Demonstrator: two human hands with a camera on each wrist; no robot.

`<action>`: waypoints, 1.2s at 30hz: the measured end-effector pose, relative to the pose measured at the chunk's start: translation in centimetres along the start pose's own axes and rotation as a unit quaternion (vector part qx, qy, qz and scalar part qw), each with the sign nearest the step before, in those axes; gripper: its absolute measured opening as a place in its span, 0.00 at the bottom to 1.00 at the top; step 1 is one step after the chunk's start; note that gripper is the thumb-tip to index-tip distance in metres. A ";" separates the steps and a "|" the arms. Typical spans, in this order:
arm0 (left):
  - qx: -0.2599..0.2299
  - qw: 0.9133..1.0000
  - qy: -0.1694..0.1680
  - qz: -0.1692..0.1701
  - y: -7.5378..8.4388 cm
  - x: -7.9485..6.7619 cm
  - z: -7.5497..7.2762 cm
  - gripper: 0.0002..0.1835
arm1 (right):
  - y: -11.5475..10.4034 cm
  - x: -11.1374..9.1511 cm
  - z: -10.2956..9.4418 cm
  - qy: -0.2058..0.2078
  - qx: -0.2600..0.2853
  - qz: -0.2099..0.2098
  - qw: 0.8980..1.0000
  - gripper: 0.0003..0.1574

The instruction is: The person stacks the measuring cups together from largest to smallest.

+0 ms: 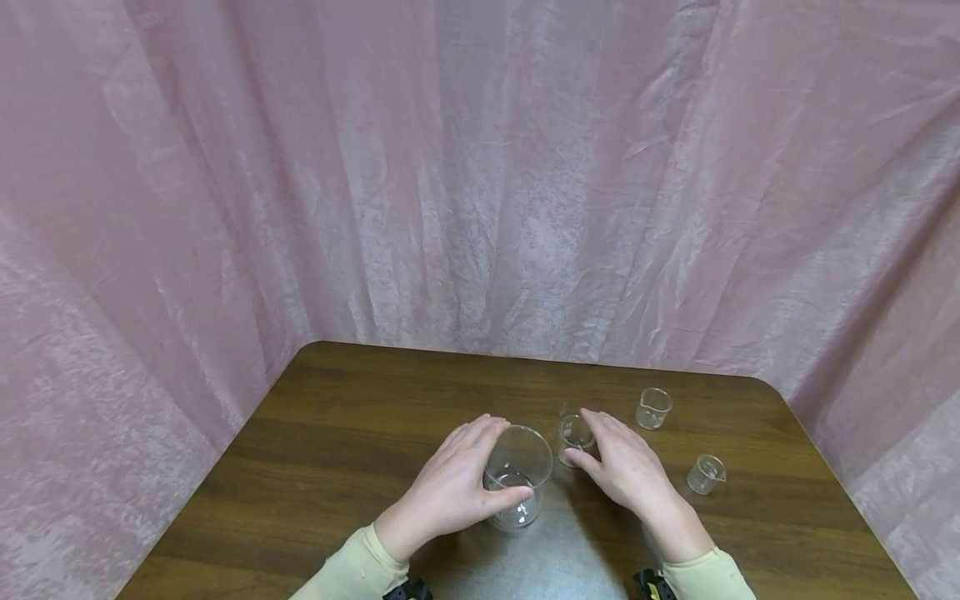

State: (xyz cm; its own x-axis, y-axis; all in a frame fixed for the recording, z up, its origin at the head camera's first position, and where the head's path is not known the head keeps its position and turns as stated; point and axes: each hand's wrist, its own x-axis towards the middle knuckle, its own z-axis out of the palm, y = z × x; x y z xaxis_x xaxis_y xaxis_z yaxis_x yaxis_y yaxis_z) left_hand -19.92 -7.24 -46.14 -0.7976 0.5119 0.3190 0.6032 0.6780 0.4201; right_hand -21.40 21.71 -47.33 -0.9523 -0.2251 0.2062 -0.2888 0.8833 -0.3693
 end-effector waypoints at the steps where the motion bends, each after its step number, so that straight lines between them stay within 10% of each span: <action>1: 0.000 1.000 -0.001 0.000 0.0 0.0 0.0 0.47 | 0.0 0.0 0.0 -0.002 -0.002 0.002 1.000 0.46; 36: -0.001 1.000 -0.002 0.006 -0.1 0.0 0.0 0.45 | -0.4 0.1 0.5 0.019 0.002 0.028 0.999 0.41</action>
State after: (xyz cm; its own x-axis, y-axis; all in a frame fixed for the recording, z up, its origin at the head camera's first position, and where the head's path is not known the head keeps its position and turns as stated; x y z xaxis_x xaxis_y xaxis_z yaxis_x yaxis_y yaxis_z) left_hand -19.95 -7.28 -46.16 -0.7909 0.5220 0.3195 0.6120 0.6711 0.4185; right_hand -21.45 21.16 -47.65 -0.9623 -0.1599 0.2202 -0.2362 0.8923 -0.3846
